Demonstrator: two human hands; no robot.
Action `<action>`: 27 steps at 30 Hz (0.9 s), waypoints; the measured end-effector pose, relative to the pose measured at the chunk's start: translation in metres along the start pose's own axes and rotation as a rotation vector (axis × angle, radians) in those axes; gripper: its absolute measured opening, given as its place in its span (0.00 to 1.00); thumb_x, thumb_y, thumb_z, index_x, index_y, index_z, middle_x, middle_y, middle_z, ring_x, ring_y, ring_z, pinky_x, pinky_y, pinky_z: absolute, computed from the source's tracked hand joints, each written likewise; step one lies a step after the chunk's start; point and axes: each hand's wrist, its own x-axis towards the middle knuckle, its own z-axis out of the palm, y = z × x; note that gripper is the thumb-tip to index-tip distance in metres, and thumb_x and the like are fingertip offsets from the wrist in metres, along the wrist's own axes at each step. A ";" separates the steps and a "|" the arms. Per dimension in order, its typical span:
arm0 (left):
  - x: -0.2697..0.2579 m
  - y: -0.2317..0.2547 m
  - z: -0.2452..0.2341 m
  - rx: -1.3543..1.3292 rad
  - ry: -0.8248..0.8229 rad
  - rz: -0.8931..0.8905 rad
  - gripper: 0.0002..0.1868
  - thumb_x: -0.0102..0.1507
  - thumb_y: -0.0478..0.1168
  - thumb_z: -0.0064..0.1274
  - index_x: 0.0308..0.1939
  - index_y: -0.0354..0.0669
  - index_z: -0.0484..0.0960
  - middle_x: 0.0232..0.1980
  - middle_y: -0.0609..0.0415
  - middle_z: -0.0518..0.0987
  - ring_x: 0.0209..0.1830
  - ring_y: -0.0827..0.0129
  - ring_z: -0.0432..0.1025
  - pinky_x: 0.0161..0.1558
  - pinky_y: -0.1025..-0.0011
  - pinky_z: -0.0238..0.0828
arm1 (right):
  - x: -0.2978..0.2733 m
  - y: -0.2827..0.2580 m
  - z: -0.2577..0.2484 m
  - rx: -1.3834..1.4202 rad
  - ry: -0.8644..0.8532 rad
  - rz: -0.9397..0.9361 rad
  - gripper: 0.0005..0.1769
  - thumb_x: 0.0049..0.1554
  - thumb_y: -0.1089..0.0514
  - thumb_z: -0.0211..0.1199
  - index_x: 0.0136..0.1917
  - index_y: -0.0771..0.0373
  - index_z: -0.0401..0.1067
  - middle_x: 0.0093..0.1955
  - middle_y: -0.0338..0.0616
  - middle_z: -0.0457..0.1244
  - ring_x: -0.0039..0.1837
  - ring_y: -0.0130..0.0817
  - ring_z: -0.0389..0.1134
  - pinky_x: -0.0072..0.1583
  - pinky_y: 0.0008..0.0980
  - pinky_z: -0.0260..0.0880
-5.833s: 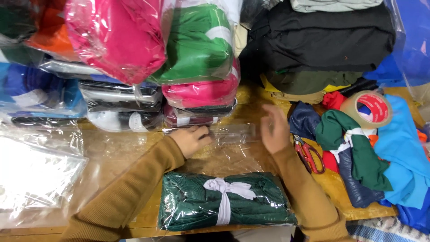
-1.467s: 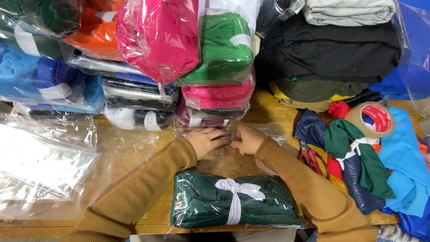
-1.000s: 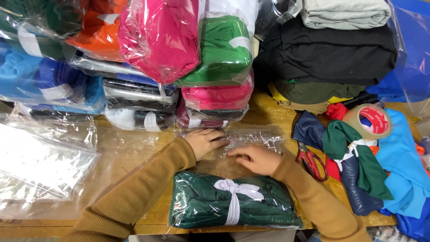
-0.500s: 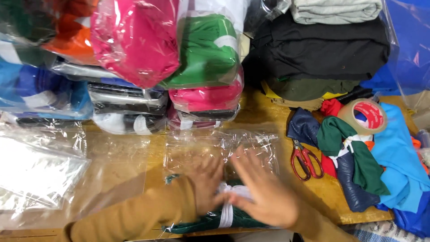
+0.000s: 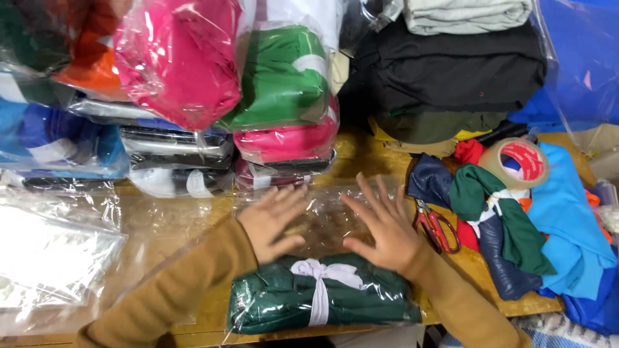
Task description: A person carefully places a folded green shirt into a clear plastic bag, smooths the bag, and seals it.
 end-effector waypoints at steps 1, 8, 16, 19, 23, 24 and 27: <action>-0.004 -0.020 0.027 -0.002 -0.004 0.005 0.40 0.66 0.62 0.44 0.72 0.36 0.67 0.75 0.33 0.65 0.72 0.36 0.60 0.70 0.41 0.53 | -0.006 0.005 0.013 0.001 0.001 0.006 0.49 0.56 0.32 0.62 0.82 0.49 0.49 0.86 0.57 0.32 0.81 0.74 0.29 0.69 0.82 0.30; -0.015 -0.076 0.088 0.389 0.335 0.172 0.40 0.64 0.65 0.47 0.73 0.47 0.68 0.73 0.51 0.71 0.74 0.59 0.65 0.73 0.61 0.55 | -0.002 0.043 0.043 -0.018 0.326 0.066 0.37 0.55 0.44 0.63 0.76 0.46 0.60 0.78 0.45 0.51 0.75 0.55 0.51 0.68 0.64 0.49; -0.021 -0.054 0.035 0.706 0.548 -0.248 0.17 0.58 0.67 0.49 0.25 0.67 0.73 0.24 0.70 0.68 0.21 0.71 0.70 0.27 0.69 0.63 | -0.033 0.136 0.066 0.470 0.351 0.808 0.29 0.53 0.35 0.72 0.60 0.52 0.73 0.46 0.37 0.69 0.42 0.32 0.72 0.42 0.31 0.73; -0.022 -0.032 0.010 0.413 -0.066 -1.102 0.31 0.58 0.81 0.36 0.28 0.68 0.82 0.27 0.57 0.84 0.36 0.49 0.82 0.36 0.58 0.75 | -0.022 0.123 0.049 0.597 0.187 0.897 0.25 0.57 0.31 0.65 0.58 0.48 0.75 0.36 0.38 0.71 0.33 0.31 0.72 0.36 0.32 0.72; -0.021 -0.030 -0.021 0.146 -0.255 -1.242 0.33 0.59 0.81 0.37 0.41 0.66 0.84 0.40 0.51 0.88 0.50 0.47 0.81 0.51 0.54 0.75 | -0.012 0.110 0.049 1.021 0.304 0.767 0.12 0.61 0.58 0.64 0.53 0.70 0.76 0.38 0.57 0.70 0.36 0.39 0.72 0.40 0.36 0.77; -0.022 -0.026 -0.028 0.093 -0.308 -1.260 0.32 0.60 0.78 0.39 0.46 0.64 0.83 0.45 0.52 0.89 0.55 0.51 0.81 0.56 0.55 0.74 | -0.010 0.109 0.052 1.083 0.363 0.737 0.10 0.61 0.62 0.64 0.50 0.74 0.75 0.41 0.60 0.70 0.39 0.37 0.72 0.44 0.35 0.79; -0.029 -0.051 -0.013 0.004 -0.278 -1.202 0.29 0.59 0.75 0.48 0.39 0.59 0.86 0.37 0.58 0.89 0.53 0.57 0.82 0.58 0.59 0.72 | -0.013 0.115 0.054 1.096 0.404 0.719 0.09 0.60 0.63 0.66 0.46 0.74 0.76 0.40 0.63 0.70 0.40 0.38 0.73 0.48 0.37 0.79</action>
